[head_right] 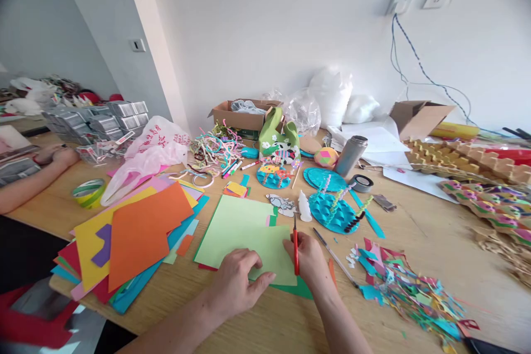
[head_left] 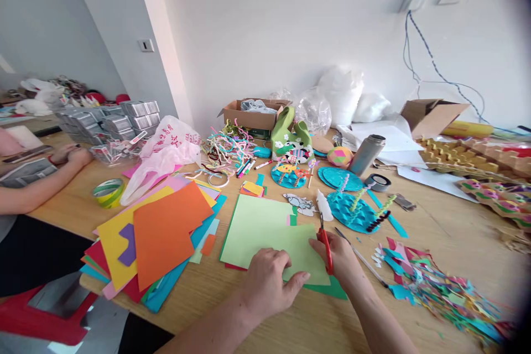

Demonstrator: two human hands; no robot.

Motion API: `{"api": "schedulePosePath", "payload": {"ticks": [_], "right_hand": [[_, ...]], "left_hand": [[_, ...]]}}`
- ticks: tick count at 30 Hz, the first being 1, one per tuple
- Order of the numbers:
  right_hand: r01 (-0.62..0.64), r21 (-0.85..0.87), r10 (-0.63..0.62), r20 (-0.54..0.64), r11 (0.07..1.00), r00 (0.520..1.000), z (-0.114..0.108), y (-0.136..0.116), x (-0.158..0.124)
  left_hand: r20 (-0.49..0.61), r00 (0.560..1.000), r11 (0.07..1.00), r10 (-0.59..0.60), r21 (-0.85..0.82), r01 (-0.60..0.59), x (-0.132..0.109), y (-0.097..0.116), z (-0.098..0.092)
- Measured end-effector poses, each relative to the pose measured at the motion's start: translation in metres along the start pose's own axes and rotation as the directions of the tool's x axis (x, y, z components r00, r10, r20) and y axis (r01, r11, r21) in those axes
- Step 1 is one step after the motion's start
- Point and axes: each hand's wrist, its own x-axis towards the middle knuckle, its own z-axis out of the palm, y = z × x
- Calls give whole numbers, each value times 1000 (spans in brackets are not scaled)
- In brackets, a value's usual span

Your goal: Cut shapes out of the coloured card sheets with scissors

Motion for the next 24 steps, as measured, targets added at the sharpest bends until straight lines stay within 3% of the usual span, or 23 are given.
{"api": "schedulePosePath", "payload": {"ticks": [4, 8, 11, 13, 15, 17, 18, 21, 24], "right_hand": [[34, 18, -34, -8, 999, 999, -1, 3, 1], [90, 96, -85, -55, 991, 995, -1, -1, -4], [136, 165, -127, -62, 977, 990, 0, -4, -11], [163, 202, -154, -58, 966, 986, 1, -6, -15], [191, 224, -182, -61, 956, 981, 2, -9, -20], [215, 235, -198, -93, 948, 976, 3, -13, -24], [222, 239, -200, -113, 945, 973, 3, -15, -25], [213, 288, -177, -146, 934, 973, 4, -22, -30], [161, 424, -131, -98, 891, 986, 5, -27, -33]], "left_hand": [[-52, 998, 995, -39, -95, 34, 5, 0, -11], [-148, 987, 993, -64, -103, 49, 0, 12, -41], [-131, 963, 959, -236, -188, 210, -17, 18, -60], [74, 911, 820, -405, -411, 398, -33, 17, -64], [321, 805, 565, -499, -584, 583, -49, 12, -58], [449, 721, 296, -527, -698, 652, -61, 8, -48], [488, 707, 183, -512, -742, 645, -65, 6, -42], [470, 754, -36, -458, -858, 512, -69, 4, -31], [367, 815, -136, -448, -929, 344, -62, 3, -30]]}}
